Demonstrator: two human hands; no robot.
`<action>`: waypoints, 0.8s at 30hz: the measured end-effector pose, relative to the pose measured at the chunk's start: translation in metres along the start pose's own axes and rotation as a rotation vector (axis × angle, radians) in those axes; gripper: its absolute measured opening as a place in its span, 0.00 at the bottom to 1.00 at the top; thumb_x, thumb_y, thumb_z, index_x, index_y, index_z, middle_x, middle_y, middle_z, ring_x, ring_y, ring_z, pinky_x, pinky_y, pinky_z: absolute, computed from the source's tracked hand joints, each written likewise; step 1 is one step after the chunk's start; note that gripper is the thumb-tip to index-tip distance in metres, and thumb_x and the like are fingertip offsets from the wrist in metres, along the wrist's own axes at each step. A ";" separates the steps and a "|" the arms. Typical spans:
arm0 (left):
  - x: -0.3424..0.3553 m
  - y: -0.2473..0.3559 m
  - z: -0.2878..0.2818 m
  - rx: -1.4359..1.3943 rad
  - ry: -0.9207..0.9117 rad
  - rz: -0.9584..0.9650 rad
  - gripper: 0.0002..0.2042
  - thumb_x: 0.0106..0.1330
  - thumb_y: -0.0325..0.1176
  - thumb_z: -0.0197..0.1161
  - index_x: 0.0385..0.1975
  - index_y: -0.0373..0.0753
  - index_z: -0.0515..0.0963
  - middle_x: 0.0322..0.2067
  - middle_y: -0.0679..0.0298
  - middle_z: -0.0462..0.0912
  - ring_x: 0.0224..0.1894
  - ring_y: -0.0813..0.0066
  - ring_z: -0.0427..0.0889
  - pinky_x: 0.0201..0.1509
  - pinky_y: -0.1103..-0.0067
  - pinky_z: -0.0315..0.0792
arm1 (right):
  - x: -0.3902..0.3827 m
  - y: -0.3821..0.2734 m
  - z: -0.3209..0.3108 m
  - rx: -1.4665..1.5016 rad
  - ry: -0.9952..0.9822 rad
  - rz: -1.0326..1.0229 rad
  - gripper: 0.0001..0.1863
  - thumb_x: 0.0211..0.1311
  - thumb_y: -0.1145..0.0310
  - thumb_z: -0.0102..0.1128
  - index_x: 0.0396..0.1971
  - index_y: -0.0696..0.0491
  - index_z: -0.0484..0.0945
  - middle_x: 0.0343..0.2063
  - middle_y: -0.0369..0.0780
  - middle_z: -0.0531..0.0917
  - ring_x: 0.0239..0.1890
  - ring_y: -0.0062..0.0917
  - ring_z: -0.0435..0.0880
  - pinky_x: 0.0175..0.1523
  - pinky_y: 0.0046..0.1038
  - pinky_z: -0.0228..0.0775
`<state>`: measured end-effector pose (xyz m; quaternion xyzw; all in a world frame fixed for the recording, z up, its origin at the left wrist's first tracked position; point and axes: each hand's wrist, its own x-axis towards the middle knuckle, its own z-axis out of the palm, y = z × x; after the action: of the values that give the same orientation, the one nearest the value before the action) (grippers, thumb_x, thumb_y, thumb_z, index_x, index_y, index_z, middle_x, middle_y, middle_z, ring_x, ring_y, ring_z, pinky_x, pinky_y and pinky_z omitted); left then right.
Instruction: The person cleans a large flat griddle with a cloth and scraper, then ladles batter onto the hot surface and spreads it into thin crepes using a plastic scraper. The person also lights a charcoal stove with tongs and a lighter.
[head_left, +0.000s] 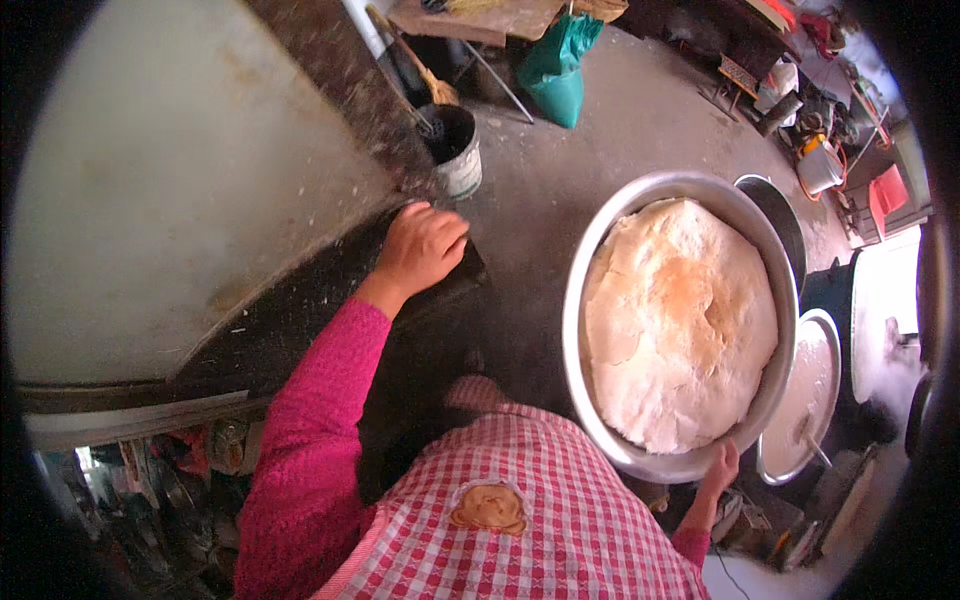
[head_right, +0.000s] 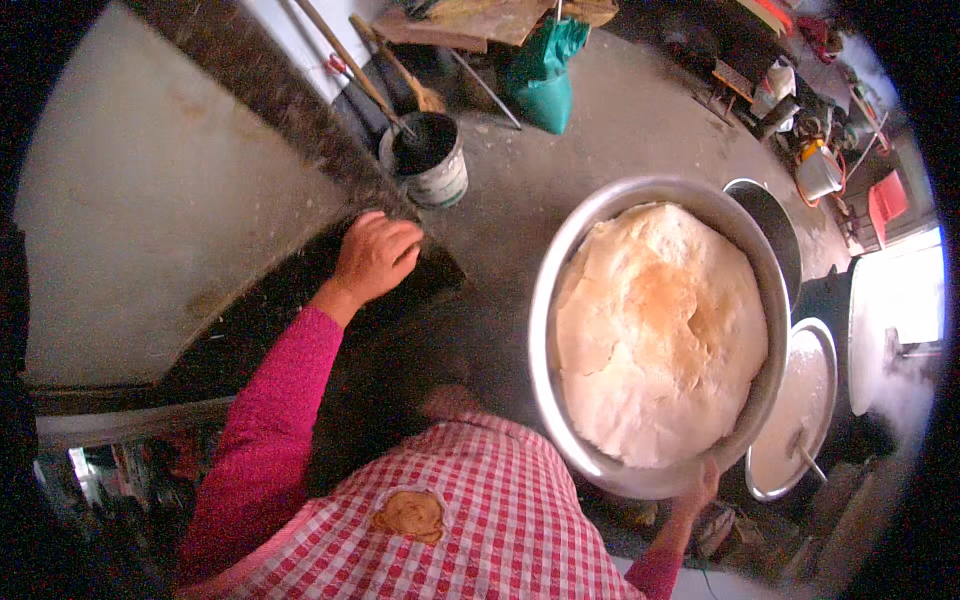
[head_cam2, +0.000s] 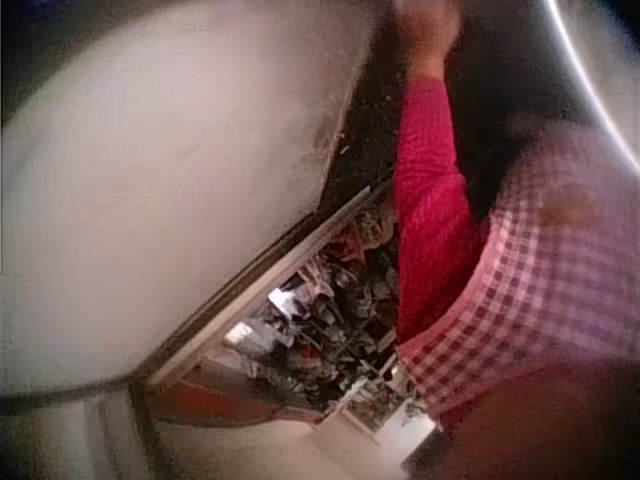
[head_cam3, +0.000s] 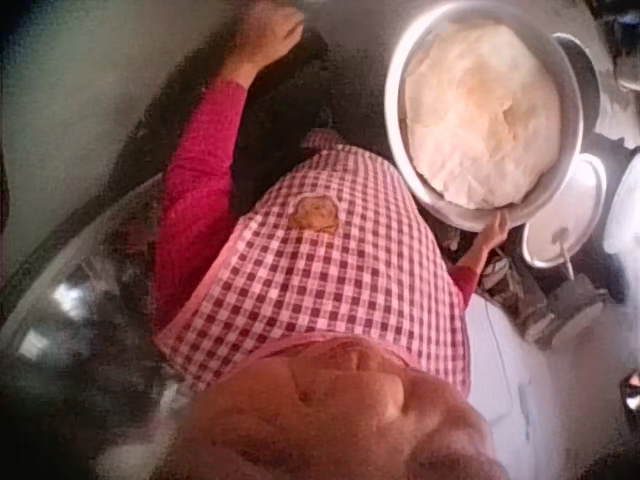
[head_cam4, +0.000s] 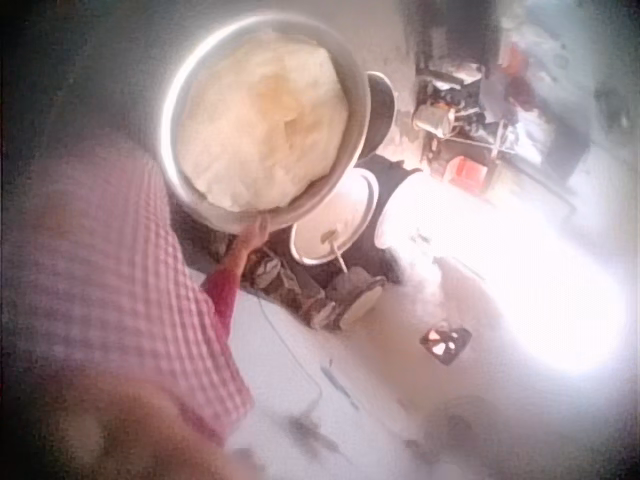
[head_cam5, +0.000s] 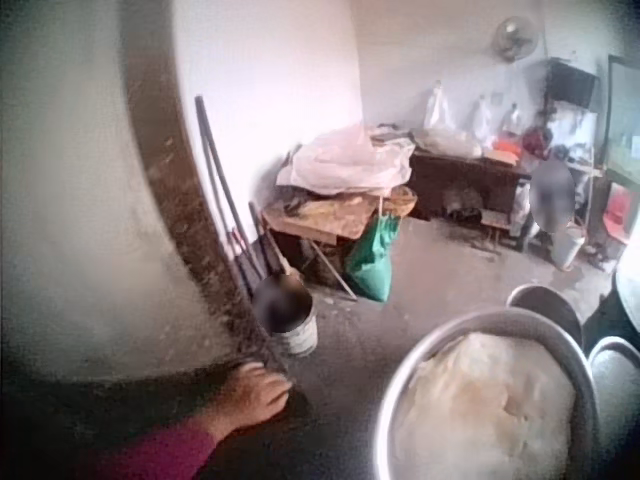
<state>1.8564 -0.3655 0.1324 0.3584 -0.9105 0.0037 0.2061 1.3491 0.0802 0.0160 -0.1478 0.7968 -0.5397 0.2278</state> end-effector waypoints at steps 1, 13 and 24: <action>0.004 -0.013 0.001 -0.048 0.024 -0.050 0.08 0.50 0.33 0.61 0.30 0.41 0.77 0.32 0.63 0.79 0.35 0.62 0.77 0.41 0.69 0.70 | -0.004 -0.013 0.026 -0.096 -0.008 -0.030 0.17 0.56 0.76 0.53 0.47 0.62 0.70 0.45 0.42 0.75 0.45 0.25 0.74 0.51 0.25 0.65; 0.051 -0.134 0.000 -0.099 0.036 -0.230 0.11 0.51 0.37 0.61 0.32 0.39 0.76 0.30 0.60 0.78 0.32 0.59 0.77 0.35 0.68 0.72 | -0.008 -0.162 0.286 -0.692 -0.313 -0.373 0.14 0.54 0.75 0.54 0.42 0.57 0.73 0.43 0.41 0.77 0.43 0.26 0.77 0.45 0.25 0.70; 0.078 -0.166 -0.017 -0.224 -0.129 -0.414 0.17 0.52 0.39 0.60 0.42 0.40 0.74 0.36 0.58 0.79 0.34 0.59 0.79 0.35 0.69 0.74 | 0.133 -0.277 0.646 -0.619 -0.908 -0.759 0.17 0.52 0.65 0.53 0.44 0.50 0.74 0.36 0.44 0.80 0.38 0.40 0.78 0.43 0.36 0.70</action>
<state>1.9199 -0.5370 0.1543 0.5117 -0.8237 -0.1625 0.1825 1.5708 -0.5993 0.0433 -0.6893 0.6324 -0.2131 0.2821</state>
